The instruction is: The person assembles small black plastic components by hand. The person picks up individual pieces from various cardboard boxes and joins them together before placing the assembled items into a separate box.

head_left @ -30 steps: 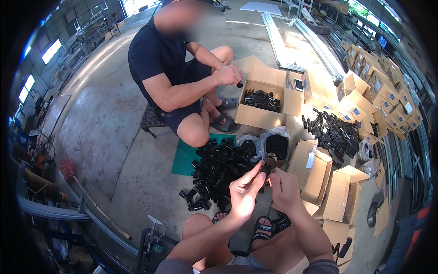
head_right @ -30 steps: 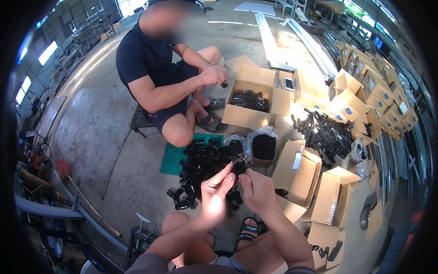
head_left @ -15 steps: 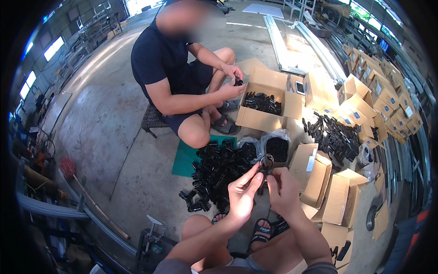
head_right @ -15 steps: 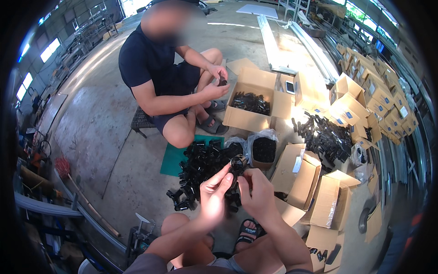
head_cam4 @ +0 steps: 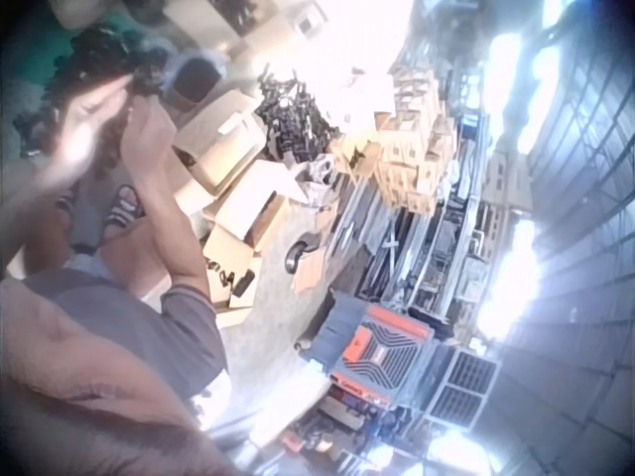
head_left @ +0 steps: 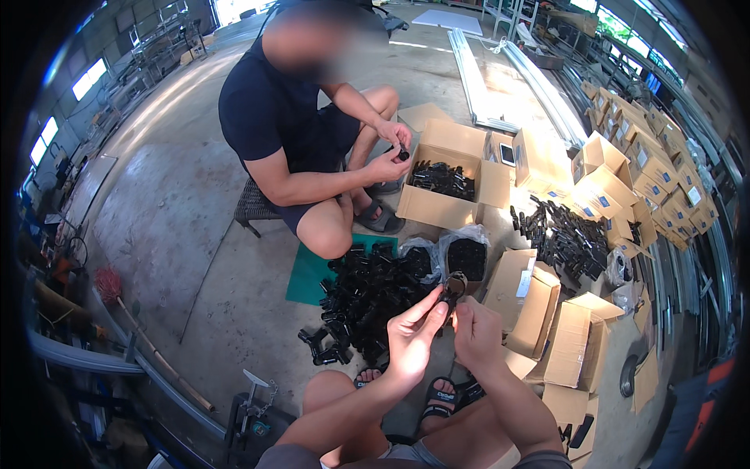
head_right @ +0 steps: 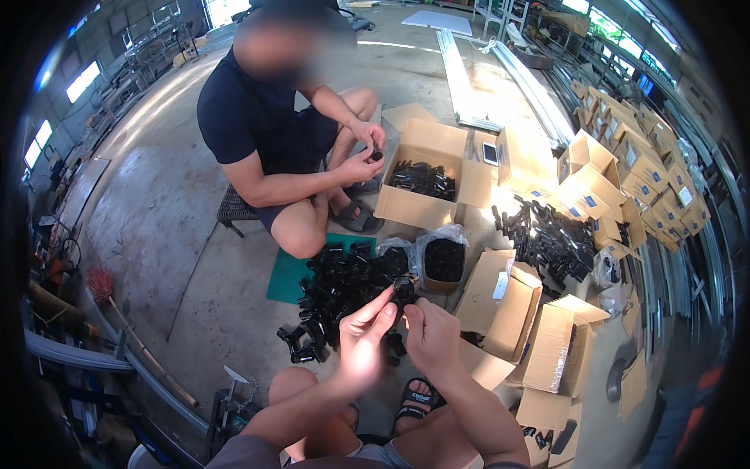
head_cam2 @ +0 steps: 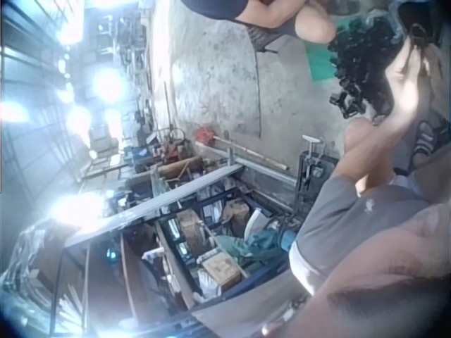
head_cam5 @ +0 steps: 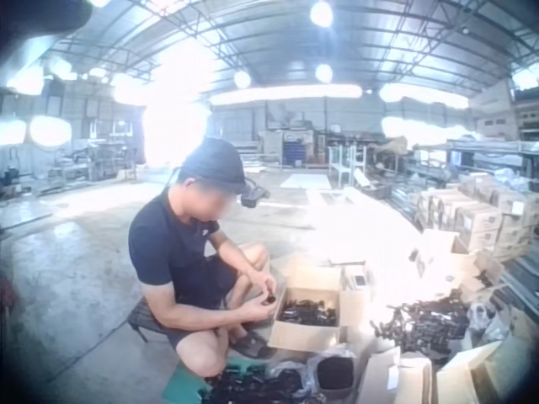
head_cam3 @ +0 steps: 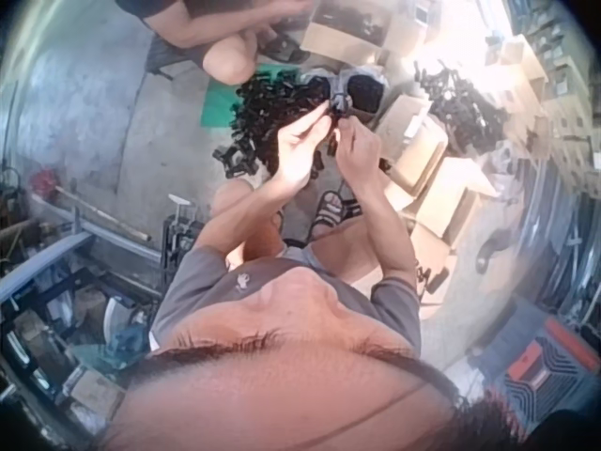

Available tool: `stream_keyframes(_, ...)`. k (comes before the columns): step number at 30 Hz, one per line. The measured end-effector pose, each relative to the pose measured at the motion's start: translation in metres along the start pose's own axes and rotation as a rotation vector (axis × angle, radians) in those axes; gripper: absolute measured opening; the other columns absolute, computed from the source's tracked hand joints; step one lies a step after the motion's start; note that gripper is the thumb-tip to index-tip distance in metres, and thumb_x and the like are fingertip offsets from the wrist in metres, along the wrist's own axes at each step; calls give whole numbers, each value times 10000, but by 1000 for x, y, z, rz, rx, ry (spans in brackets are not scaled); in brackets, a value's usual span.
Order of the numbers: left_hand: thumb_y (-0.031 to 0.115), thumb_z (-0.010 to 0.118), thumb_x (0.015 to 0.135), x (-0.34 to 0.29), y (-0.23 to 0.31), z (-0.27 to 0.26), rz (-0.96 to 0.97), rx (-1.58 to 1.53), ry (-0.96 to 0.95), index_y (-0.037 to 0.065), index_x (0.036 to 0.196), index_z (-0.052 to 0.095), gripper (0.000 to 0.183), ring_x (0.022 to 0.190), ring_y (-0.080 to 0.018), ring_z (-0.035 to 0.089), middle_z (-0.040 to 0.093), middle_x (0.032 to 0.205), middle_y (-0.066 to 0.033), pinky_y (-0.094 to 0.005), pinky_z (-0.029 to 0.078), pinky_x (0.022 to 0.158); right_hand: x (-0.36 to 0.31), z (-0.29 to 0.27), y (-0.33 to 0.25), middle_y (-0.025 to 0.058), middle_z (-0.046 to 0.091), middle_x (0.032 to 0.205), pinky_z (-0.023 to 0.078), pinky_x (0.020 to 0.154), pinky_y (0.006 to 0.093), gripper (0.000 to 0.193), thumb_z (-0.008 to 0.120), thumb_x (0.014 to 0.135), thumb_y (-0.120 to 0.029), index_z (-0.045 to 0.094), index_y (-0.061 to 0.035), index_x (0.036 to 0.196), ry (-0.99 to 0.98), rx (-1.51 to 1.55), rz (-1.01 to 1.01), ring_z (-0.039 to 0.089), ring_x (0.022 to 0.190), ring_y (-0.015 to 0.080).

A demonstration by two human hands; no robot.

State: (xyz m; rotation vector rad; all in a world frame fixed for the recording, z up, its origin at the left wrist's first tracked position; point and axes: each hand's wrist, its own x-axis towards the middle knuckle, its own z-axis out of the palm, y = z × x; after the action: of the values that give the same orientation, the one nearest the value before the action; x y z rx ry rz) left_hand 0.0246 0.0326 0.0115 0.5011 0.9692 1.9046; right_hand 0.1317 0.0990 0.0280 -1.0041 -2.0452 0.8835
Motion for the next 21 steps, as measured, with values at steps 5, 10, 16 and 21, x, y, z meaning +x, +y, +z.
stream_keyframes(5, 41, 639, 962, 1, -1, -3, -7, 17, 37, -8, 1314, 601, 358, 949, -75, 615, 698, 1101, -67, -244, 502, 893, 2, 4, -16, 150, 594, 705, 467, 592, 371, 171, 622, 928, -162, 591, -11, 853, 111, 67, -39, 605, 633, 313)
stream_keyframes(10, 41, 640, 962, -1, 2, 0, -13, 29, 21, -1, 1317, 601, 360, 933, -72, 616, 702, 1081, -64, -239, 503, 877, 1, 0, -4, 145, 585, 693, 464, 593, 378, 164, 612, 929, -151, 585, -15, 841, 75, -31, -97, 598, 636, 325)
stream_keyframes(16, 45, 636, 965, 0, 2, -2, -14, 20, 12, 3, 1310, 609, 348, 913, -76, 624, 710, 1063, -70, -238, 504, 867, 2, 4, -2, 145, 576, 670, 460, 580, 379, 187, 610, 935, -159, 578, -11, 825, 55, -14, -74, 588, 609, 316)
stream_keyframes(21, 66, 633, 972, 1, 2, -1, -37, -24, 50, -4, 1313, 603, 350, 921, -66, 618, 702, 1077, -54, -224, 494, 866, -1, -2, -5, 132, 583, 674, 460, 559, 346, 166, 622, 938, -126, 583, -2, 836, 106, 39, -54, 589, 579, 251)
